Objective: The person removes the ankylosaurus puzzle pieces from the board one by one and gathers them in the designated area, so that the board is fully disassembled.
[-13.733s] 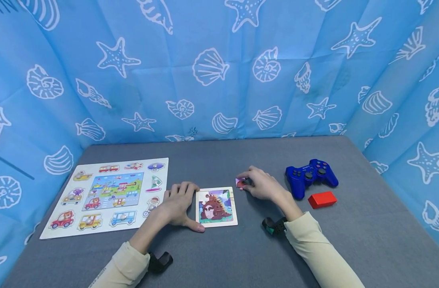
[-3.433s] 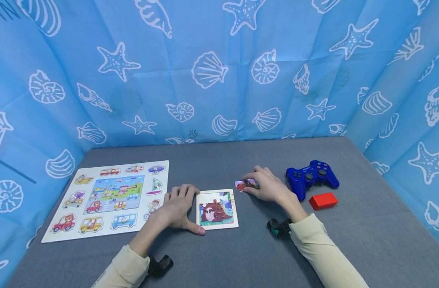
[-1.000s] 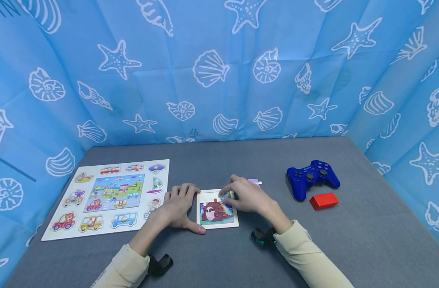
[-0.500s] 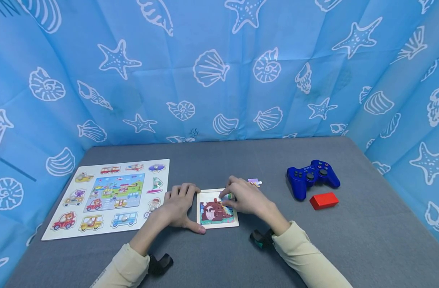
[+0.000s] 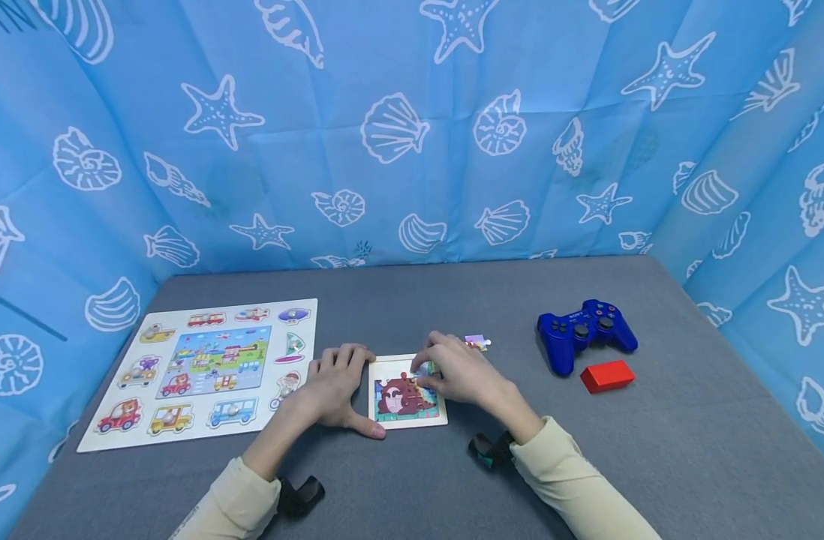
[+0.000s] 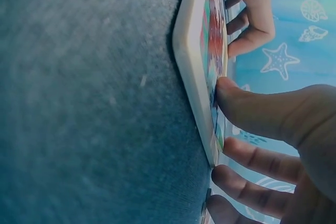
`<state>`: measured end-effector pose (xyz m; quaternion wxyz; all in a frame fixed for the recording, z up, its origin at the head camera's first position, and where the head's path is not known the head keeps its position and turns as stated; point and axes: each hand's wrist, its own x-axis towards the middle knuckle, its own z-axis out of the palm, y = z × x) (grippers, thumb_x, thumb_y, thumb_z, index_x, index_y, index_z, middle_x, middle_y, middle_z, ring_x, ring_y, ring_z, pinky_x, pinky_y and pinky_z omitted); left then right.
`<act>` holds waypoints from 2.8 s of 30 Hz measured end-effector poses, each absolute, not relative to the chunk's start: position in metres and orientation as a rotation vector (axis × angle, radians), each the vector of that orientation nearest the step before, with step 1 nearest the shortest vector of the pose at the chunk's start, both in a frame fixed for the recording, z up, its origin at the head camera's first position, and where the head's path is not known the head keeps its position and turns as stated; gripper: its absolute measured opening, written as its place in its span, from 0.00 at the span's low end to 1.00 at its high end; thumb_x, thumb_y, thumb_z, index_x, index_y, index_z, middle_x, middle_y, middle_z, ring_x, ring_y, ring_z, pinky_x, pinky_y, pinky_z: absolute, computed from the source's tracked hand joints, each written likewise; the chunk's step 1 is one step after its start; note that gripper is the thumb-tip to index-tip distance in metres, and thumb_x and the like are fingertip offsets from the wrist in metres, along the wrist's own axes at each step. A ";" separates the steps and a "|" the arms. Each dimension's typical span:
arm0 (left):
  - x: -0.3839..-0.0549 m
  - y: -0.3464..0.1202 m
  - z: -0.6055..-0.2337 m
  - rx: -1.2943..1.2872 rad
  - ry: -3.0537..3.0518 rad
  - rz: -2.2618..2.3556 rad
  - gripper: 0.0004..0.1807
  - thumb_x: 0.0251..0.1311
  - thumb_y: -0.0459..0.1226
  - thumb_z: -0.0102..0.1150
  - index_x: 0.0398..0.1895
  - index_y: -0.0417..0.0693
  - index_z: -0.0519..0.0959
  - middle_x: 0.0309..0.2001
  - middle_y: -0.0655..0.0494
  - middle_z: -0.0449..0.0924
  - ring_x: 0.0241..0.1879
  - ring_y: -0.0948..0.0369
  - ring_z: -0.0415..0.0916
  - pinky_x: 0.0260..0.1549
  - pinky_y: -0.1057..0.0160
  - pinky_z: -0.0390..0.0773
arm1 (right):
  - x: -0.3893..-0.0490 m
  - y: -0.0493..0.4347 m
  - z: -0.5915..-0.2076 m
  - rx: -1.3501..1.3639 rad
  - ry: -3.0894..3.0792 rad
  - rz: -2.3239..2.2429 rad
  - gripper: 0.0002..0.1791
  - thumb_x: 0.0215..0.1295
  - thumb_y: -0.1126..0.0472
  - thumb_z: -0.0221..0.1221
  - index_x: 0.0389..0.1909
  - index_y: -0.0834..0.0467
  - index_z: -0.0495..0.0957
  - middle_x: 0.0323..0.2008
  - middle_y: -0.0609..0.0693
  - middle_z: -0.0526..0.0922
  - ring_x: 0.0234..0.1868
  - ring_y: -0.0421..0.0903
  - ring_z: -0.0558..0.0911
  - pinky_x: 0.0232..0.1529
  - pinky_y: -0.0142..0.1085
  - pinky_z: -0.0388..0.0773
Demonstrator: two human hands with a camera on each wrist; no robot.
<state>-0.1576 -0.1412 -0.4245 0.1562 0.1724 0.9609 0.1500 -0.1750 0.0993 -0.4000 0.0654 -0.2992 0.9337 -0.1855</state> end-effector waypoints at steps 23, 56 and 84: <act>-0.156 -0.142 -0.422 0.507 2.731 0.434 0.63 0.36 0.68 0.78 0.73 0.52 0.59 0.74 0.42 0.57 0.70 0.38 0.55 0.64 0.34 0.60 | -0.174 0.099 -0.403 -0.858 2.845 -0.565 0.18 0.63 0.57 0.71 0.54 0.52 0.86 0.39 0.49 0.79 0.34 0.42 0.69 0.35 0.35 0.66; -0.157 -0.140 -0.421 0.487 2.736 0.416 0.64 0.35 0.68 0.79 0.74 0.54 0.58 0.75 0.44 0.56 0.72 0.39 0.54 0.65 0.35 0.59 | -0.172 0.102 -0.401 -0.945 2.825 -0.618 0.22 0.61 0.64 0.71 0.58 0.56 0.84 0.42 0.51 0.78 0.33 0.41 0.69 0.33 0.32 0.67; -0.156 -0.140 -0.417 0.483 2.724 0.408 0.63 0.36 0.68 0.79 0.74 0.53 0.58 0.75 0.44 0.55 0.71 0.39 0.54 0.65 0.35 0.59 | -0.173 0.104 -0.402 -0.942 2.825 -0.567 0.22 0.65 0.70 0.65 0.60 0.54 0.83 0.44 0.51 0.80 0.34 0.41 0.71 0.34 0.33 0.71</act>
